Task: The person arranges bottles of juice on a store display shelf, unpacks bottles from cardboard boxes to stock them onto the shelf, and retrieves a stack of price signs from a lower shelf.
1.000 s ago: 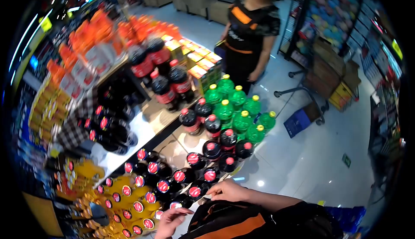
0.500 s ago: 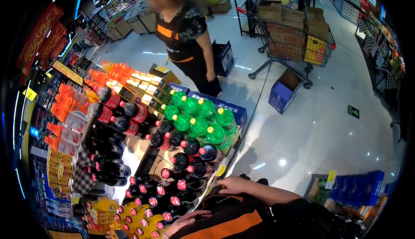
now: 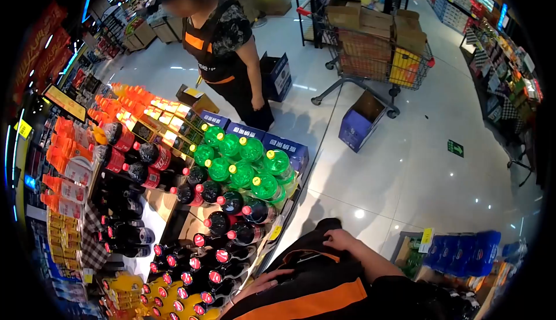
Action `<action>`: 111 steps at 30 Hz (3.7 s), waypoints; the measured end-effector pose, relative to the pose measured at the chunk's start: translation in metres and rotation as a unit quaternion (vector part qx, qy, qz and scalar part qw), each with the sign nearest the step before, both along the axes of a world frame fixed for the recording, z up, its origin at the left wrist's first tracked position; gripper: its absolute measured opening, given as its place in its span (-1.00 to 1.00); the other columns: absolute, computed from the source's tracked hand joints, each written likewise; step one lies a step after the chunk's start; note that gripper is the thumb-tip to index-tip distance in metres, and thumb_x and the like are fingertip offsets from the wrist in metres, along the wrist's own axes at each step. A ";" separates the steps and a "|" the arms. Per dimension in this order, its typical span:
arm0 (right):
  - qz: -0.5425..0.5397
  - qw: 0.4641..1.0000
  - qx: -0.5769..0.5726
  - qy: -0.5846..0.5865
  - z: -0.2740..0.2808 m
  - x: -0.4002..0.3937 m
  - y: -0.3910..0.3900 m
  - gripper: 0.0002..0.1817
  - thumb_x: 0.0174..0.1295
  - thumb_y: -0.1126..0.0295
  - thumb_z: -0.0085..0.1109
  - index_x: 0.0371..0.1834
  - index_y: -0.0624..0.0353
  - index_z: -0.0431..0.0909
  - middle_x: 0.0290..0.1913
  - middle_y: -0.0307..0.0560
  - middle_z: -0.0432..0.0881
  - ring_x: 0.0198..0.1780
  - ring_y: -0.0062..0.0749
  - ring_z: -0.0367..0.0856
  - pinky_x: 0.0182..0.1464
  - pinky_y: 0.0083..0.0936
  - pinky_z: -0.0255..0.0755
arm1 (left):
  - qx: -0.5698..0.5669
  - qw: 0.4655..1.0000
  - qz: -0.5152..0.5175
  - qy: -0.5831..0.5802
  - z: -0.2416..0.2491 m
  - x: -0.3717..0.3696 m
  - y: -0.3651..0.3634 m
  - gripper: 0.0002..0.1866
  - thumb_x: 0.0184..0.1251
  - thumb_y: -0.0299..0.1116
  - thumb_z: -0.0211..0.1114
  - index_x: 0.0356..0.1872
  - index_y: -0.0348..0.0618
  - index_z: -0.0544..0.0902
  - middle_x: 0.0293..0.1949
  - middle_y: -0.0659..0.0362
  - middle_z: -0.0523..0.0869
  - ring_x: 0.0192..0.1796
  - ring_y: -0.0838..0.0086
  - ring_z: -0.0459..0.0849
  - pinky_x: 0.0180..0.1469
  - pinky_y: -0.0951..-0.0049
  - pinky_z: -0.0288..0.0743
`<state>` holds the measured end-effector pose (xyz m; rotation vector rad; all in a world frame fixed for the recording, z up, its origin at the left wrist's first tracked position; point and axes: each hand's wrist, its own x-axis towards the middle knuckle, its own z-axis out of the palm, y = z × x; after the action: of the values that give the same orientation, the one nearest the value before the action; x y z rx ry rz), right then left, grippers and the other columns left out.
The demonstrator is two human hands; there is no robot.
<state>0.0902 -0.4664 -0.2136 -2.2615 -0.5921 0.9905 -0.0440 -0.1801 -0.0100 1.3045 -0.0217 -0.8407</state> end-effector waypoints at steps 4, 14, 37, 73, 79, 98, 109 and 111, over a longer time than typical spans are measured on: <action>-0.030 0.999 0.032 0.026 -0.025 0.065 -0.010 -0.54 0.09 0.14 0.27 -0.04 0.22 0.55 -0.28 0.01 0.68 -0.21 -0.17 0.66 -0.14 -0.41 0.50 | 0.064 0.995 0.067 0.039 0.004 0.034 -0.023 -0.40 0.38 0.03 -0.04 0.32 -0.11 0.32 0.30 0.05 0.34 0.38 0.30 0.22 0.40 0.35 -0.06; -0.087 0.996 0.012 0.017 -0.077 0.237 -0.152 -0.59 -0.06 0.21 0.30 -0.16 0.21 0.62 -0.31 -0.01 0.68 -0.24 -0.24 0.66 -0.13 -0.43 0.53 | 0.011 0.980 0.156 0.127 -0.003 0.162 -0.162 -0.39 0.36 -0.01 -0.02 0.32 -0.17 0.30 0.32 0.02 0.30 0.40 0.30 0.17 0.40 0.39 -0.09; 0.210 0.977 0.009 0.020 -0.050 0.260 -0.057 -0.80 0.15 0.37 0.15 -0.30 0.31 0.60 -0.47 -0.07 0.64 -0.48 -0.40 0.62 -0.33 -0.48 0.49 | 0.135 0.876 0.445 -0.130 0.002 0.038 -0.279 -0.53 0.43 -0.20 -0.05 0.28 -0.17 0.34 0.34 0.03 0.28 0.39 0.19 0.18 0.41 0.28 -0.04; -0.050 0.981 -0.121 0.143 -0.159 0.598 -0.296 -0.79 0.12 0.41 0.08 -0.44 0.36 0.62 -0.53 -0.03 0.63 -0.55 -0.38 0.61 -0.46 -0.45 0.50 | 0.209 0.782 0.550 0.205 -0.082 0.393 -0.301 -0.80 0.33 -0.33 0.17 -0.44 -0.22 0.55 -0.54 0.28 0.58 -0.46 0.69 0.47 -0.36 0.62 0.37; -0.020 0.982 -0.022 0.185 -0.153 0.610 -0.222 -0.75 0.21 0.34 0.08 -0.44 0.33 0.61 -0.55 -0.12 0.61 -0.54 -0.49 0.55 -0.45 -0.53 0.43 | 0.307 0.747 0.454 0.376 -0.163 0.336 -0.316 -0.67 0.17 -0.13 0.28 -0.52 -0.23 0.61 -0.64 0.20 0.56 -0.54 0.55 0.51 -0.45 0.47 0.41; 0.444 0.892 -0.018 -0.077 -0.108 0.403 -0.084 -0.70 0.13 0.21 0.17 -0.20 0.20 0.64 -0.27 0.03 0.68 -0.18 -0.19 0.66 -0.08 -0.34 0.50 | 0.240 0.630 0.654 0.344 -0.286 0.203 -0.515 -0.57 0.21 -0.01 0.20 -0.25 -0.25 0.64 -0.25 -0.04 0.70 -0.14 0.17 0.66 -0.04 0.29 0.49; 0.537 0.812 0.034 -0.225 -0.184 0.171 0.164 -0.23 0.07 0.37 0.19 0.35 0.28 0.07 0.37 0.13 0.14 0.33 0.00 0.17 0.32 -0.20 0.14 | 0.112 0.453 0.775 0.426 -0.307 0.176 -0.529 -0.78 0.18 -0.21 0.28 -0.40 -0.16 0.56 -0.47 0.19 0.59 -0.36 0.49 0.52 -0.24 0.44 0.41; 0.532 0.795 0.061 -0.284 -0.213 0.154 0.182 -0.26 0.04 0.41 0.17 0.32 0.30 0.10 0.32 0.10 0.20 0.32 -0.01 0.19 0.28 -0.16 0.18 | 0.010 0.357 0.848 0.392 -0.333 0.185 -0.542 -0.81 0.13 -0.28 0.27 -0.41 -0.21 0.56 -0.51 0.15 0.60 -0.38 0.47 0.56 -0.23 0.45 0.43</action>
<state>0.2442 -0.2846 -0.4265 -1.9961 -2.2756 0.6144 0.1414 -0.7219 -0.3432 0.1811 1.8259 0.5583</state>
